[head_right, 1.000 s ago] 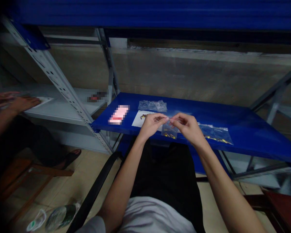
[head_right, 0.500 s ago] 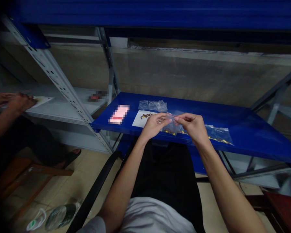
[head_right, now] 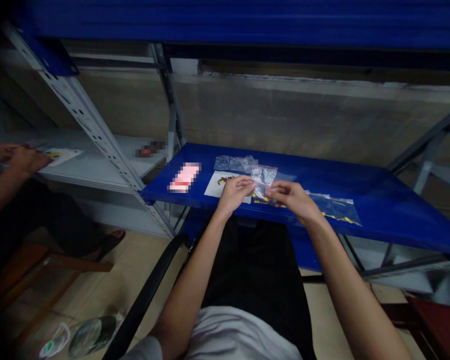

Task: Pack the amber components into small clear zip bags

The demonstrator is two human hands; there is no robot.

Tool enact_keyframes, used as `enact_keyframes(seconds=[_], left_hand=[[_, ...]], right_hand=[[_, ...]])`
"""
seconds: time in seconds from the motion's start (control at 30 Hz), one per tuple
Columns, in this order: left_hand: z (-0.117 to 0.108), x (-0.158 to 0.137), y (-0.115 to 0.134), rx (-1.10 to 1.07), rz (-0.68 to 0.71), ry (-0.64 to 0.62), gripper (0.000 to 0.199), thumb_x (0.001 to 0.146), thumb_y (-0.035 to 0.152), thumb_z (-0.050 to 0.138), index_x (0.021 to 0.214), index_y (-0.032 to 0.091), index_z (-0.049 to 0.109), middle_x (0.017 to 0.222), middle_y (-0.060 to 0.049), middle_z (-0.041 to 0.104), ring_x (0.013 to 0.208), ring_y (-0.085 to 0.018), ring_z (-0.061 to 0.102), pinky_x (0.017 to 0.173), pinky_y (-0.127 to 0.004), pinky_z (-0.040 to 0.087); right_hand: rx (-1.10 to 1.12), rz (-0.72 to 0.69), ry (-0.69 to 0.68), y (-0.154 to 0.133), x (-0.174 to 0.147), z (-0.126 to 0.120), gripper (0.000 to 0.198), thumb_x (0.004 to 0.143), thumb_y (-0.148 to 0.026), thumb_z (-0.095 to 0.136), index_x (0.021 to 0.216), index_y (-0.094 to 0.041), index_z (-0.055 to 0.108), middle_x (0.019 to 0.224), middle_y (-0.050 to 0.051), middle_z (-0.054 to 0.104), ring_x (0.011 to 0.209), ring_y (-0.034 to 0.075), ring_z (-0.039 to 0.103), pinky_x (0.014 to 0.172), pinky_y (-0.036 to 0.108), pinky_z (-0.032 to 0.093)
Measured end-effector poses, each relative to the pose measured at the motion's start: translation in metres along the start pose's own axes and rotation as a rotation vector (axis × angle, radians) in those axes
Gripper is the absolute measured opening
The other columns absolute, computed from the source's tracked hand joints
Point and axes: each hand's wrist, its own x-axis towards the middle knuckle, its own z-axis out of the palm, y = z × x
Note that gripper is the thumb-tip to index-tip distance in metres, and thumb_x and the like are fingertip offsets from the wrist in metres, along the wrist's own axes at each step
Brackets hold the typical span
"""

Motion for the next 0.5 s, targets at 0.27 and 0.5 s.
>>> enact_keyframes(seconds=[0.27,0.5], left_hand=[[0.011,0.009,-0.012,0.101,-0.016,0.012,0.024,0.085,0.014,0.075,0.109,0.018,0.069,0.084,-0.002,0.073,0.076,-0.015,0.073,0.075,-0.026,0.057],[0.024,0.083,-0.023,0.666,-0.035,0.053,0.031,0.078,0.008,0.078,0.108,0.017,0.071,0.093,-0.006,0.078,0.094,-0.021,0.075,0.096,-0.033,0.056]], right_hand=[[-0.031,-0.053,0.137,0.028,0.022,-0.009,0.043,0.062,-0.049,0.094,0.086,-0.019,0.075,0.075,0.005,0.073,0.061,0.015,0.061,0.050,0.025,0.048],[-0.229,0.033,0.303,0.050,0.093,-0.028,0.037,0.065,-0.028,0.092,0.092,-0.017,0.070,0.069,0.004,0.073,0.057,0.017,0.067,0.054,0.026,0.054]])
